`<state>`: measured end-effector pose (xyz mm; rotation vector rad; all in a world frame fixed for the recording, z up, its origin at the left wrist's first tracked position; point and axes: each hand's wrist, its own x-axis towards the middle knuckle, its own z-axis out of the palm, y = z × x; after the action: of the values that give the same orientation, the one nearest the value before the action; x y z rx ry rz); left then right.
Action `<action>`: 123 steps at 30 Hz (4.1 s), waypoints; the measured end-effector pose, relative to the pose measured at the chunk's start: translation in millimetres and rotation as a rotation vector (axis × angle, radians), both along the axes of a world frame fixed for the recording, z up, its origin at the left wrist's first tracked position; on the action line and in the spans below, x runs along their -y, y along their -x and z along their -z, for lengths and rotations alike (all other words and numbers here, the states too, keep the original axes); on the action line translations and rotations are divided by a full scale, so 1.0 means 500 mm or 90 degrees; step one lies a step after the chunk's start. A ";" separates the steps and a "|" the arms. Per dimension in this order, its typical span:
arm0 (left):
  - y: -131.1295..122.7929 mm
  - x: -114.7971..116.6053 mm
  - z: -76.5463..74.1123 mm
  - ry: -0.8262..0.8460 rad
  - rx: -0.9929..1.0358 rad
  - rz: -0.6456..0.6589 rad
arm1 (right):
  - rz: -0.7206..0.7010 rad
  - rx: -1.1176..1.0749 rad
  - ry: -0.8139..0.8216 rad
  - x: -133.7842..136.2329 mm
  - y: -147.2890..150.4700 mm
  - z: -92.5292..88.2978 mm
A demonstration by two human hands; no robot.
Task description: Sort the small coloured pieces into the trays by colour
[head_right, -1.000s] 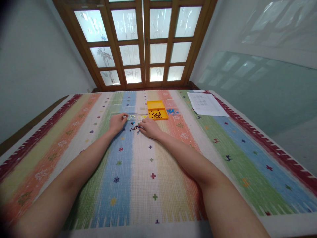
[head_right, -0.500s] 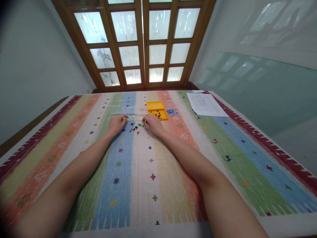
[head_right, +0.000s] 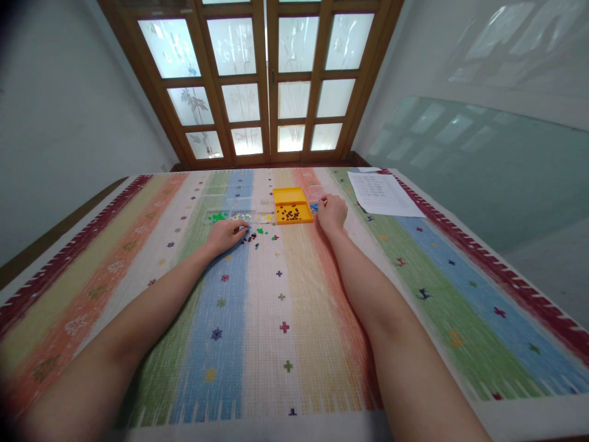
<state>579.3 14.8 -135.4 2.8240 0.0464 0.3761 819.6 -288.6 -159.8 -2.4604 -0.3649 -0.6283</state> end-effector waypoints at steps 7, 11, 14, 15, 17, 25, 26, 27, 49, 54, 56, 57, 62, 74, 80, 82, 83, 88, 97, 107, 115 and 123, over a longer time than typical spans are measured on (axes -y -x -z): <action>0.009 0.000 -0.001 0.005 -0.051 0.114 | -0.024 0.009 -0.002 -0.015 0.014 0.001; 0.012 0.005 -0.007 0.011 -0.073 0.133 | -0.072 0.013 0.000 -0.033 0.031 -0.005; 0.014 0.009 -0.012 0.001 -0.077 0.138 | -0.099 0.015 -0.003 -0.041 0.042 -0.008; 0.015 0.010 -0.013 -0.009 -0.075 0.140 | -0.109 0.016 -0.005 -0.043 0.045 -0.009; 0.016 0.012 -0.015 -0.040 -0.072 0.144 | -0.132 0.021 -0.009 -0.046 0.052 -0.013; 0.015 0.021 -0.017 -0.098 -0.069 0.151 | -0.252 0.060 -0.005 -0.079 0.099 -0.022; 0.015 0.022 -0.017 -0.104 -0.069 0.152 | -0.265 0.062 0.001 -0.083 0.105 -0.022; 0.015 0.023 -0.017 -0.111 -0.070 0.151 | -0.274 0.064 0.006 -0.087 0.110 -0.021; 0.004 0.015 -0.011 -0.048 -0.024 0.036 | -0.338 0.055 0.019 -0.100 0.135 -0.021; -0.016 -0.005 -0.013 0.013 0.046 -0.137 | -0.359 0.059 0.032 -0.107 0.147 -0.027; -0.025 -0.013 -0.013 0.029 0.055 -0.193 | -0.371 0.060 0.039 -0.114 0.156 -0.030; -0.028 -0.017 -0.013 0.034 0.056 -0.216 | -0.377 0.060 0.042 -0.117 0.161 -0.032; -0.033 -0.029 -0.015 0.051 0.042 -0.293 | -0.424 0.048 0.057 -0.130 0.181 -0.032; -0.033 -0.041 0.002 0.048 0.032 -0.301 | -0.607 0.044 0.239 -0.155 0.250 -0.053; -0.031 -0.033 0.002 0.044 0.042 -0.276 | -0.642 0.055 0.318 -0.163 0.271 -0.054; -0.030 -0.030 0.000 0.044 0.044 -0.268 | -0.644 0.057 0.315 -0.164 0.269 -0.052; -0.029 -0.028 -0.001 0.044 0.043 -0.265 | -0.645 0.057 0.311 -0.164 0.267 -0.052; -0.025 -0.022 -0.003 0.034 0.033 -0.249 | -0.647 0.043 0.282 -0.162 0.258 -0.048; -0.011 -0.003 -0.003 0.020 0.006 -0.091 | -0.610 0.037 0.246 -0.164 0.248 -0.035; -0.002 0.015 -0.001 -0.005 -0.041 0.093 | -0.544 0.051 0.253 -0.158 0.254 -0.044; -0.001 0.023 0.001 -0.016 -0.055 0.101 | -0.525 0.060 0.288 -0.160 0.256 -0.050; 0.000 0.026 -0.002 -0.020 -0.056 0.092 | -0.538 0.077 0.275 -0.163 0.245 -0.033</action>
<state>579.3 1.6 -134.3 2.8508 -0.1457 0.2211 697.2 -207.3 -143.1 -2.3184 -1.6099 -0.3393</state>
